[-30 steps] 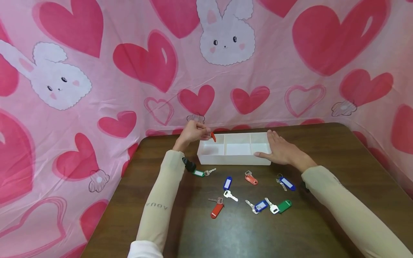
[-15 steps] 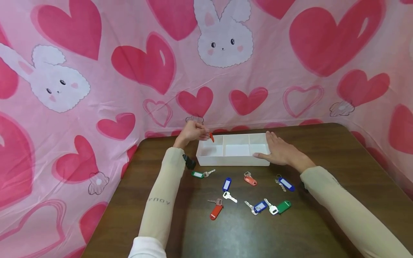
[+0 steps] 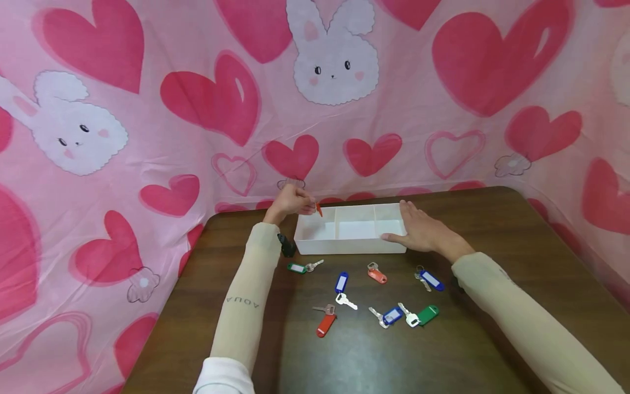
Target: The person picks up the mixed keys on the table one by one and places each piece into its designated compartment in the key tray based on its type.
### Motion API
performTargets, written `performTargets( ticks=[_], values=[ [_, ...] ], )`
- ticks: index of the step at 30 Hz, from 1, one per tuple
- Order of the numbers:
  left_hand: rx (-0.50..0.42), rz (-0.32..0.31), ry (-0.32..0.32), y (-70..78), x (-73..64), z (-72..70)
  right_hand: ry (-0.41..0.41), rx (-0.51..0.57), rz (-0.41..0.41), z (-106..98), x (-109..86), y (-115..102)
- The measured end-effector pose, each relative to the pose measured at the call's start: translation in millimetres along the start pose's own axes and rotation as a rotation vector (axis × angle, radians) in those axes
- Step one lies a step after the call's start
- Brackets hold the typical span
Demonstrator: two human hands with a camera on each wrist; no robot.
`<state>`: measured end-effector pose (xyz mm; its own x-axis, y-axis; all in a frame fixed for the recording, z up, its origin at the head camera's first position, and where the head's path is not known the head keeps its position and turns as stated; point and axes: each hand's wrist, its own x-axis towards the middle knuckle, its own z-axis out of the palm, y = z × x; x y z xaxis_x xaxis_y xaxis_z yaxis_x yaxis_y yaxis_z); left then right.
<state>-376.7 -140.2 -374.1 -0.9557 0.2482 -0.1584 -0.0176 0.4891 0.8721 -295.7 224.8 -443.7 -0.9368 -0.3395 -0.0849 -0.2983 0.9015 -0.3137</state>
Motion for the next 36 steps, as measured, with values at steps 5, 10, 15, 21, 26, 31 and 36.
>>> performTargets(
  ticks=[5,10,15,21,26,31,36],
  values=[
    [0.005,-0.007,-0.001,-1.1,0.1,-2.5,-0.005,-0.003,0.005,1.7,1.8,0.0],
    [0.008,-0.013,-0.005,-3.2,3.6,-2.4,-0.004,-0.009,0.005,3.1,2.2,1.6],
    [0.003,-0.024,-0.013,-3.8,7.1,-0.1,-0.004,-0.006,0.009,3.3,1.6,1.9],
    [-0.015,-0.048,-0.028,-2.0,9.1,3.5,-0.001,-0.005,0.008,2.9,1.1,1.6],
    [0.002,-0.050,-0.034,0.1,10.9,4.2,0.001,-0.009,0.011,2.0,1.6,1.5],
    [-0.004,-0.063,-0.050,-1.4,14.8,4.9,-0.006,-0.017,0.018,1.7,2.9,1.8],
    [-0.008,-0.074,-0.052,-2.2,16.4,6.1,-0.003,-0.015,0.022,2.2,2.8,1.8]
  ],
)
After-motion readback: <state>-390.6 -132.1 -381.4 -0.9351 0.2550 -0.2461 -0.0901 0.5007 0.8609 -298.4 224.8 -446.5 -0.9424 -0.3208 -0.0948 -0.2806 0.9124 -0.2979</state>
